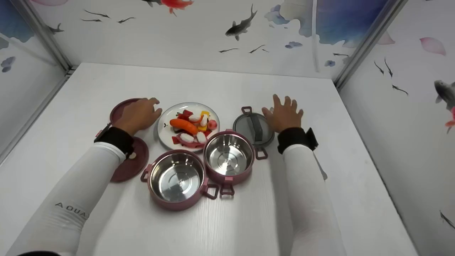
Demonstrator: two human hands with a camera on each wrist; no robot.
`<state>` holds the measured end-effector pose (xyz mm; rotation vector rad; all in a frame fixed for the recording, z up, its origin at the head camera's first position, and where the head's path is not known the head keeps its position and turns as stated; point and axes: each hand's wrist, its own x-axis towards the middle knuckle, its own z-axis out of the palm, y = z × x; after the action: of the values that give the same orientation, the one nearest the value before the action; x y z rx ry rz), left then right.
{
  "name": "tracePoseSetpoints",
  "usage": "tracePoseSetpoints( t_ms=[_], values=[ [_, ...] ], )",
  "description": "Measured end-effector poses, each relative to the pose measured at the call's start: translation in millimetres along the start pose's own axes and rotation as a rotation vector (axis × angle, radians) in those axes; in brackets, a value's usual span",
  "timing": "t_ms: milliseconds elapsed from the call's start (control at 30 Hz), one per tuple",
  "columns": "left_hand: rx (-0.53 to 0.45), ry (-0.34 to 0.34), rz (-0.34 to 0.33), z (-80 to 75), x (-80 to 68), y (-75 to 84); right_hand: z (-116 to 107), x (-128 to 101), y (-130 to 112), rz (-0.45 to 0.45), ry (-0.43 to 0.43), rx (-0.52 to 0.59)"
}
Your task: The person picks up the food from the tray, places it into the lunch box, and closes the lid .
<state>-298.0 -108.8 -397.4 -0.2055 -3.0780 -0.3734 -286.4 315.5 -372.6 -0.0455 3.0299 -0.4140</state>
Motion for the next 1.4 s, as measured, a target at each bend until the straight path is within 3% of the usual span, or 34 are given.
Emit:
tracePoseSetpoints(
  t_ms=[267,567,900,1200,1400],
  values=[
    [-0.042,-0.12,-0.034,12.5,-10.1,-11.2,14,-11,63,0.097,-0.062,-0.026],
    [-0.091,-0.209,-0.026,23.4,-16.0,-15.1,37,-17,100,0.142,-0.126,-0.022],
    [-0.193,-0.254,0.045,25.8,-13.5,-17.6,44,-15,100,0.076,-0.098,-0.039],
    [-0.276,-0.268,0.08,28.4,-11.1,-17.3,47,-18,101,0.007,-0.065,0.056],
    [-0.308,-0.273,0.084,31.8,-10.6,-21.3,35,-25,95,-0.027,-0.045,0.105]
  ],
)
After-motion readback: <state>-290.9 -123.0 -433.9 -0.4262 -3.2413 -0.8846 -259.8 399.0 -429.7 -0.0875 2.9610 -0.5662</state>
